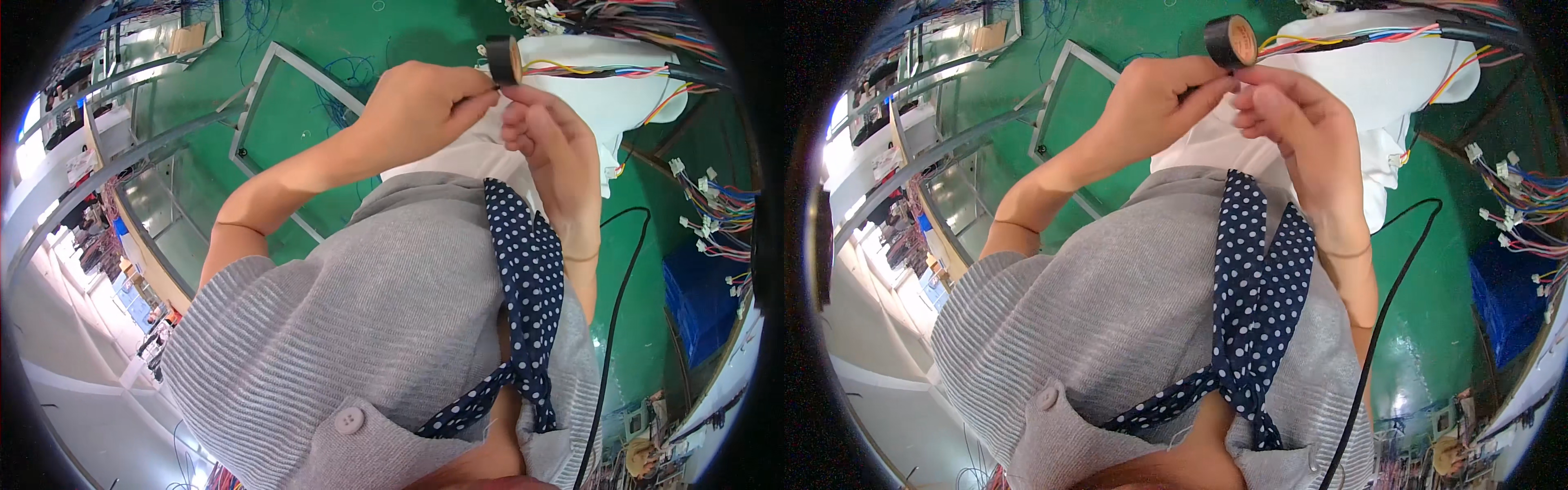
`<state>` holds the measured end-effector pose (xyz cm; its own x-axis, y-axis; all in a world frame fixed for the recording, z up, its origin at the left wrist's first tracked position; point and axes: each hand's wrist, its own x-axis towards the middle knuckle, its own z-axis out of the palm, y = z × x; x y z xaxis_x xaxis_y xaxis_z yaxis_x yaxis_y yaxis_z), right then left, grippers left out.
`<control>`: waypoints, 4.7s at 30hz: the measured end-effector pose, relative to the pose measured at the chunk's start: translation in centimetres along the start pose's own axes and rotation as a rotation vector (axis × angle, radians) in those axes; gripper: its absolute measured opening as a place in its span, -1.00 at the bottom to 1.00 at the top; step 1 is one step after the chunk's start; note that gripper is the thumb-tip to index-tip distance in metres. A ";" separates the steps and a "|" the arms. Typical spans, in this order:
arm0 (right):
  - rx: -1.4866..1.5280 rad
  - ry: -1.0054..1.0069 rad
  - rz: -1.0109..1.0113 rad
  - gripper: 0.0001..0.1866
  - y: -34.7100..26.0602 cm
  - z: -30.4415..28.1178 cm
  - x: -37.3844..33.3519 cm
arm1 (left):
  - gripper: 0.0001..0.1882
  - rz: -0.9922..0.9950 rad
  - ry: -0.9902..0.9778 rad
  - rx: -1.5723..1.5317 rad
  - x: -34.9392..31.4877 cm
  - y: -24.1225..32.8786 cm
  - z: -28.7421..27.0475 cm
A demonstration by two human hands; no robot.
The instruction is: The person sorts through wire bundles and wraps electrical tape around sections of the wires by hand.
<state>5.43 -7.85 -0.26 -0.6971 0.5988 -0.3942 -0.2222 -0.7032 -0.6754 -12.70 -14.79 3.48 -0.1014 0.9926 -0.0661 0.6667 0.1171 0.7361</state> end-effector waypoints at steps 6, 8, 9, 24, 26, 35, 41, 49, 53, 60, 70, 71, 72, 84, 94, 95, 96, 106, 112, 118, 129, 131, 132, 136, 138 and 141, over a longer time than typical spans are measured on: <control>0.143 0.135 0.074 -0.59 -0.1 3.1 1.6 | -0.88 0.077 -0.231 -0.227 -0.1 1.4 0.2; 0.070 -0.037 0.013 -0.60 0.0 1.9 2.6 | -0.88 0.061 -0.194 -0.205 0.1 0.9 0.2; 0.013 -0.085 0.025 -0.63 0.5 0.9 2.8 | -0.88 0.044 -0.153 -0.178 0.3 0.5 0.2; -0.692 0.196 -0.208 -0.88 0.7 -0.5 -2.3 | -0.69 0.738 0.051 0.580 0.4 -2.1 1.9; -0.589 0.206 -0.085 -0.92 0.1 -0.6 -2.9 | -0.66 0.797 0.078 0.608 0.3 -2.4 2.6; 0.535 0.143 -0.515 -0.92 -15.8 -13.0 -10.7 | -0.67 0.627 0.023 0.361 -1.2 -4.3 7.0; 0.234 0.273 -0.317 -0.68 -9.9 -4.1 -3.0 | -0.58 0.784 0.008 0.127 1.5 -1.8 7.8; 0.120 -0.139 -0.251 -0.64 -5.9 -4.9 2.8 | -0.73 -0.014 -0.109 -0.374 1.1 -4.3 3.2; 0.105 -0.090 -0.265 -0.65 -6.4 -5.3 2.4 | -0.73 -0.055 -0.133 -0.324 2.0 -5.3 4.1; -1.179 0.260 -0.680 -0.80 -7.1 -5.9 2.4 | -0.83 0.059 -0.193 -0.289 5.8 -4.5 4.7; -0.909 0.647 -0.871 -0.70 -9.3 -11.9 1.4 | -0.89 0.623 -0.056 0.240 7.7 0.5 7.2; -0.836 0.682 -0.830 -0.69 -9.4 -9.7 0.7 | -0.86 0.613 0.029 0.302 7.4 0.6 7.0; -0.850 0.655 -0.868 -0.65 -8.8 -9.0 0.1 | -0.81 0.604 0.115 0.365 7.3 0.7 6.8; 0.035 -0.128 -0.456 -0.51 -5.8 -2.5 -0.7 | -0.67 0.428 -0.062 -0.004 4.7 -2.2 5.1; -0.552 -0.219 -0.073 -0.57 -2.3 -1.8 0.5 | -0.87 -0.266 -0.400 -0.609 5.5 -0.6 -0.5; -0.543 -0.216 -0.072 -0.57 -1.7 -2.0 0.7 | -0.88 -0.298 -0.448 -0.646 5.3 -0.1 -1.3; -0.414 -0.088 -0.014 -0.57 -1.3 -2.2 0.8 | -0.88 -0.305 -0.457 -0.644 4.9 0.5 -1.8; -0.101 -0.037 0.018 -0.52 -0.7 -2.0 0.4 | -0.84 -0.461 -0.495 -0.812 3.9 0.8 -2.4; -0.027 -0.017 -0.099 -0.51 -0.1 -2.0 0.2 | -0.83 -0.459 -0.480 -0.799 3.8 0.6 -2.4; -0.004 -0.044 -0.139 -0.48 0.5 -2.1 0.0 | -0.81 -0.445 -0.494 -0.783 3.5 0.1 -2.4; -0.014 -0.094 -0.249 -0.51 1.1 -2.5 0.1 | -0.79 -0.487 -0.498 -0.793 3.6 0.3 -2.2; -0.025 -0.092 -0.246 -0.55 1.3 -2.6 0.0 | -0.79 -0.486 -0.499 -0.795 3.6 0.1 -2.1; -0.023 -0.091 -0.246 -0.55 1.3 -2.6 0.0 | -0.79 -0.484 -0.501 -0.797 3.6 0.0 -2.0; -0.025 -0.124 -0.273 -0.65 1.5 -2.8 0.1 | -0.78 -0.494 -0.563 -0.840 3.7 -0.7 -1.5; -0.031 -0.141 -0.291 -0.68 1.5 -2.8 0.1 | -0.76 -0.162 -0.539 -0.792 3.3 -1.4 -0.4; -0.049 -0.099 -0.237 -0.73 1.2 -2.6 0.0 | -0.71 -0.212 -0.635 -0.688 3.4 -0.8 -0.6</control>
<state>6.90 -7.66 -2.66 -0.6937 0.7023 -0.1597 -0.3556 -0.5268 -0.7720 -14.03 -11.53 3.09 0.3834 0.8080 -0.4473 0.0804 0.4533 0.8877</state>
